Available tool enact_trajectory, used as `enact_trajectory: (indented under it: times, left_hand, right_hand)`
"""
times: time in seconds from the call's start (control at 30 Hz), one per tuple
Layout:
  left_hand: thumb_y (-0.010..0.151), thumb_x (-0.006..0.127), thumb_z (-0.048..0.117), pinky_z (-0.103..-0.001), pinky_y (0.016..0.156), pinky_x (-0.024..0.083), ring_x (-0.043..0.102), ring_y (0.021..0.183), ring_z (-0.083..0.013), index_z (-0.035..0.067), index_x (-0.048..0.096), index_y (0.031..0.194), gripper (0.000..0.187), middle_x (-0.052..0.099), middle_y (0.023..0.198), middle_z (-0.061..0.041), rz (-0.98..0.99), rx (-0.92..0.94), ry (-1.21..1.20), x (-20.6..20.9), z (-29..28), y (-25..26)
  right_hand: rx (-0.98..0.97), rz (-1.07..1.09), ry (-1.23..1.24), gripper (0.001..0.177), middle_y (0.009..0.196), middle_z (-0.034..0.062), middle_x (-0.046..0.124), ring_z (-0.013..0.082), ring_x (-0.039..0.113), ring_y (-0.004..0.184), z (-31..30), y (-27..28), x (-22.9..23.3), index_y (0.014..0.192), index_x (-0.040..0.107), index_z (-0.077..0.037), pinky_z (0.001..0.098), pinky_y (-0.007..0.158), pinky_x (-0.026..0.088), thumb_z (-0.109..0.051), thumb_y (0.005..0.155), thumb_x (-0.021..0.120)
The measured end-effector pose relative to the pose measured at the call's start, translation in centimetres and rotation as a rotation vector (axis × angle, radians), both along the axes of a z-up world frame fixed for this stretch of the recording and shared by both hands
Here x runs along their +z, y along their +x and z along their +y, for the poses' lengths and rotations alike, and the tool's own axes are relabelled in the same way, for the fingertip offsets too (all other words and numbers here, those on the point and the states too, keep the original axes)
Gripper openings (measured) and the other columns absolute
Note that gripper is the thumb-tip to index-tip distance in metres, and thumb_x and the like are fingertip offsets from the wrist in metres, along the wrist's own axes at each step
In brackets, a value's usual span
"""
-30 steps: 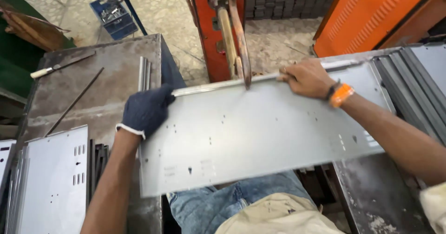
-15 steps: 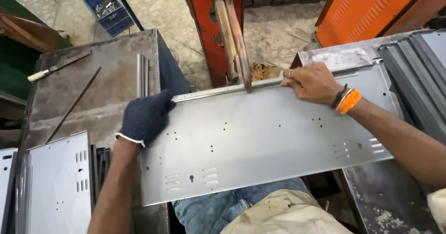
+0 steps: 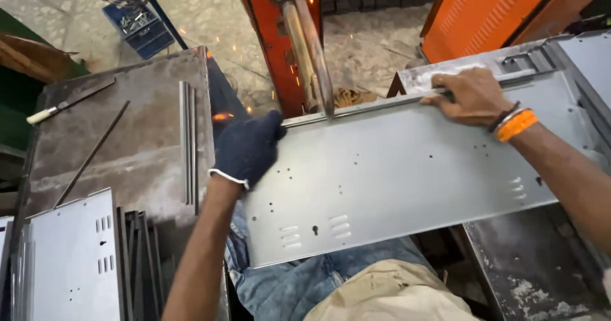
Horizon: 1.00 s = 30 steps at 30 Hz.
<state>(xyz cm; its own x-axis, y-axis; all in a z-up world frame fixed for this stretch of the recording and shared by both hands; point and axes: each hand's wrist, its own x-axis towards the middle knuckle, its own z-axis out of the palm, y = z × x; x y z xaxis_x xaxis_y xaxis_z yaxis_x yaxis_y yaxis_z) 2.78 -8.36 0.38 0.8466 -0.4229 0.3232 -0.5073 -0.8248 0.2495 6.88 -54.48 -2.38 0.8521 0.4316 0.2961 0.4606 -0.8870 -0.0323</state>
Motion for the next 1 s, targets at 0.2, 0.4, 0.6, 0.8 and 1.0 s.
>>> enact_trajectory:
  times: [0.2,0.4,0.6,0.8,1.0]
  left_hand:
    - [0.092,0.065,0.024,-0.056,0.063,0.05,0.069,0.075,-0.0403,0.016,0.063,0.101,0.012,0.072,0.081,-0.016,0.007,-0.019,0.038,0.3,-1.4,0.2]
    - [0.091,0.065,0.022,-0.055,0.064,0.051,0.07,0.076,-0.0403,0.015,0.066,0.103,0.014,0.072,0.081,-0.016,0.014,-0.017,0.012,-0.5,-1.0,0.1]
    - [0.094,0.066,0.027,-0.051,0.069,0.054,0.071,0.082,-0.0378,0.016,0.07,0.109,0.019,0.074,0.089,-0.016,0.094,0.018,-0.009,0.6,-1.7,0.3]
    - [0.104,0.057,0.033,-0.042,0.076,0.057,0.075,0.089,-0.0314,0.011,0.055,0.137,0.04,0.076,0.101,-0.012,0.052,-0.123,-0.513,-0.1,-5.3,0.5]
    - [0.114,0.029,0.047,-0.037,0.089,0.053,0.069,0.091,-0.0225,0.01,0.028,0.164,0.061,0.074,0.105,-0.009,0.102,-0.134,-0.802,-3.2,-7.5,1.7]
  right_hand:
    - [-0.06,0.051,-0.086,0.053,0.045,0.0095,0.054,0.0244,0.05,0.041,-2.2,0.1,-1.5,0.101,0.078,-0.01,0.0436,0.054,0.035,-0.058,0.096,0.059]
    - [-0.083,0.072,-0.098,0.055,0.047,0.0066,0.058,0.024,0.05,0.039,-2.5,0.4,-2.6,0.096,0.08,-0.011,0.0429,0.049,0.037,-0.063,0.093,0.06]
    - [0.067,-0.124,-0.044,0.055,0.061,0.0113,0.064,0.0227,0.055,0.051,-4.2,1.2,-3.1,0.1,0.08,-0.01,0.0384,0.052,0.041,-0.061,0.093,0.062]
    - [-0.173,0.043,-0.136,0.063,0.055,0.0116,0.063,0.0249,0.055,0.046,-8.6,2.6,-2.8,0.111,0.082,-0.01,0.0444,0.052,0.043,-0.065,0.092,0.059]
    - [-0.174,0.028,-0.252,0.083,0.055,0.01,0.06,0.0237,0.056,0.048,-11.8,3.5,-4.2,0.104,0.083,-0.006,0.043,0.053,0.044,-0.079,0.093,0.045]
